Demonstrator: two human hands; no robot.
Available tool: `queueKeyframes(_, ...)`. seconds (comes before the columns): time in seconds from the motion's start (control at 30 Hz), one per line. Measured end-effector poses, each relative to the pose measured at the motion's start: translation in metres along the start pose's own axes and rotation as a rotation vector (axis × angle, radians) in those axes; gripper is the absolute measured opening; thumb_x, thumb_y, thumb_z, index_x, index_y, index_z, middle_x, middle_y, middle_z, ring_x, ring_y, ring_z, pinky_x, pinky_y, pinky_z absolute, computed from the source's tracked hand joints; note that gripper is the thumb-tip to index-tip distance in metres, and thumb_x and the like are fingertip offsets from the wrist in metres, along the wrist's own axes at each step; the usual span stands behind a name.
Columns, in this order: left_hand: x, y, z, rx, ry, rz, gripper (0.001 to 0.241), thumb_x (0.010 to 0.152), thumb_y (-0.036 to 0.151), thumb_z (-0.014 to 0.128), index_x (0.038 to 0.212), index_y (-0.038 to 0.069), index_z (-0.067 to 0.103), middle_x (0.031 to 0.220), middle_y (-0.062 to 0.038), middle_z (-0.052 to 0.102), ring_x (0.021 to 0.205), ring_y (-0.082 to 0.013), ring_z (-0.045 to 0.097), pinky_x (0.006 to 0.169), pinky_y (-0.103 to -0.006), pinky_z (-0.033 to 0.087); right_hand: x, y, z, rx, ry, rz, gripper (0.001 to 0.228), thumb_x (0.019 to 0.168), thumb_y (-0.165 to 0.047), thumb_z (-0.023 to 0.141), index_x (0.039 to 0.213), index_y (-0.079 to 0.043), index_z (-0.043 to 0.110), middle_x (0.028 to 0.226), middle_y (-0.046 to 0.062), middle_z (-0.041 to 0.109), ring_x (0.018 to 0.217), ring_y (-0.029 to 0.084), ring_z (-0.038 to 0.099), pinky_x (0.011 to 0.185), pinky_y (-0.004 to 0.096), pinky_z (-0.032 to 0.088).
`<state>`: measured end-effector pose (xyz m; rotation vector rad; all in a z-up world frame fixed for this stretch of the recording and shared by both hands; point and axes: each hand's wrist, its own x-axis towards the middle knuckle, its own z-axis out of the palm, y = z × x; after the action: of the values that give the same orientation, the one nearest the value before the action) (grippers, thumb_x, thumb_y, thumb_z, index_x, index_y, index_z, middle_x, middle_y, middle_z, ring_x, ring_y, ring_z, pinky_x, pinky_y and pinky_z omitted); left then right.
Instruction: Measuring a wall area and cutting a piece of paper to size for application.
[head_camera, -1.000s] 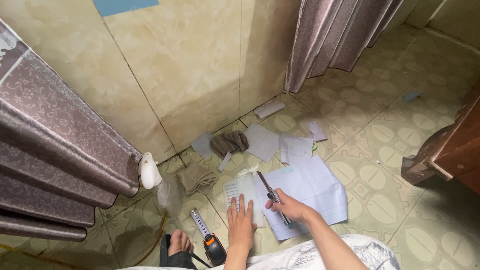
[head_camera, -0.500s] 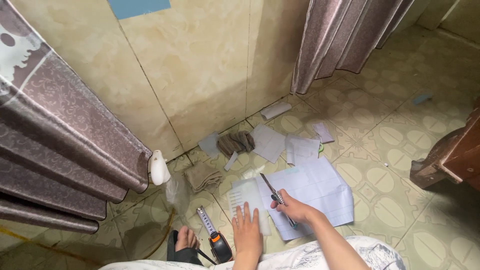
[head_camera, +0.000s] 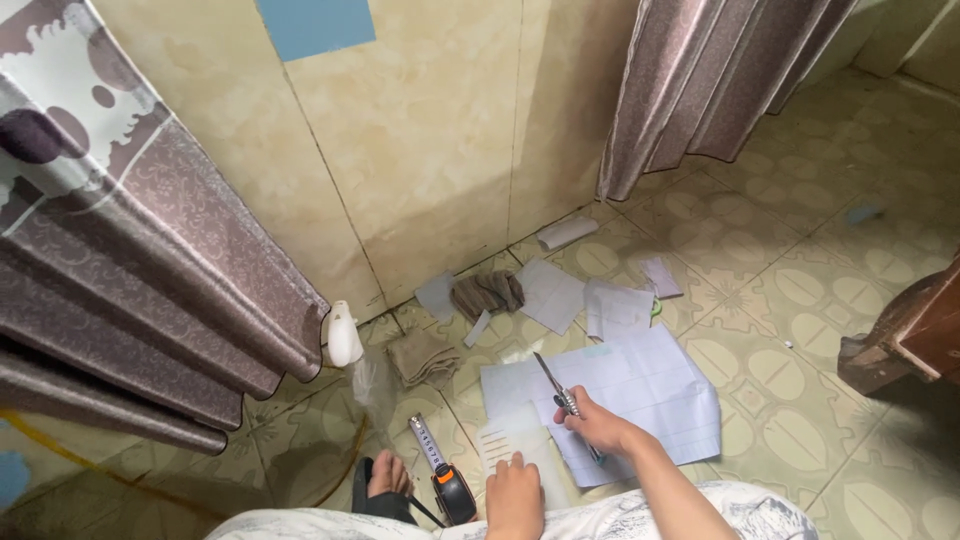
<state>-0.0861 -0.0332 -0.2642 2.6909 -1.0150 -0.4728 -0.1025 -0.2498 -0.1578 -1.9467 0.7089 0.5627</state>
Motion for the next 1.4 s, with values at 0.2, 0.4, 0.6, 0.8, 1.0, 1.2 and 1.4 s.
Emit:
queueKeyframes(0.2,-0.014,-0.004,-0.018,-0.120,0.157,0.078,0.019,0.082,0.005,0.071,0.101,0.001,0.075,0.122,-0.024,0.062,0.107,-0.0464,0.060,0.090,-0.0572,0.053,0.039,0.036,0.011,-0.083,0.114,-0.160,0.045,0.100,-0.037,0.063,0.140,-0.021,0.049,0.112,0.005,0.082,0.093,0.020,0.075,0.087,0.036,0.059)
queueKeyframes(0.4,-0.030,-0.010,-0.108,-0.151,0.399,-0.098,0.041,0.075,-0.006,0.072,0.115,0.000,0.076,0.117,-0.021,0.067,0.107,-0.0347,0.059,0.095,-0.0485,0.052,0.009,0.003,0.003,-0.158,0.225,-0.181,0.021,0.100,-0.014,0.064,0.121,-0.014,0.064,0.093,0.006,0.084,0.073,0.017,0.076,0.076,0.035,0.061)
queueKeyframes(0.6,-0.022,-0.057,-0.065,0.056,0.078,-0.534,0.083,0.080,0.021,0.087,0.148,0.011,0.041,0.144,-0.024,0.041,0.118,-0.0417,0.054,0.091,-0.0482,0.059,0.010,0.012,-0.002,-0.358,0.398,-0.126,0.041,0.100,-0.016,0.062,0.140,-0.018,0.051,0.123,0.008,0.080,0.113,0.027,0.077,0.099,0.044,0.058)
queueKeyframes(0.8,-0.026,-0.054,-0.076,-0.233,0.006,-0.649,0.059,0.092,-0.005,0.063,0.143,0.012,0.038,0.125,-0.021,0.049,0.097,-0.0399,0.073,0.085,-0.0485,0.069,0.009,0.027,-0.004,-0.362,0.362,-0.080,0.061,0.093,-0.009,0.070,0.147,-0.020,0.044,0.127,0.009,0.078,0.120,0.029,0.075,0.105,0.045,0.057)
queueKeyframes(1.0,-0.043,-0.041,-0.103,-0.305,0.368,-0.408,0.055,0.097,0.020,0.065,0.150,0.020,0.049,0.117,-0.011,0.062,0.091,-0.0391,0.073,0.079,-0.0516,0.062,0.008,0.022,-0.006,-0.377,0.313,-0.070,0.061,0.093,-0.011,0.073,0.146,-0.020,0.044,0.132,0.007,0.074,0.121,0.028,0.073,0.106,0.044,0.057)
queueKeyframes(1.2,-0.053,-0.022,-0.168,-0.640,0.295,-0.423,0.074,0.073,0.007,0.083,0.144,0.014,0.062,0.114,-0.009,0.080,0.094,-0.0249,0.081,0.088,-0.0385,0.065,0.010,0.018,0.014,-0.631,0.452,-0.119,0.058,0.087,-0.009,0.075,0.137,-0.018,0.047,0.134,0.012,0.052,0.123,0.034,0.060,0.099,0.048,0.061)
queueKeyframes(1.4,-0.047,-0.028,-0.154,-0.588,0.313,-0.453,0.077,0.073,0.007,0.084,0.146,0.016,0.062,0.120,-0.011,0.077,0.102,-0.0312,0.079,0.093,-0.0425,0.064,-0.001,-0.010,0.046,-0.884,0.494,-0.820,0.066,0.070,-0.003,0.074,0.134,-0.012,0.059,0.165,0.012,0.042,0.151,0.038,0.038,0.118,0.052,0.037)
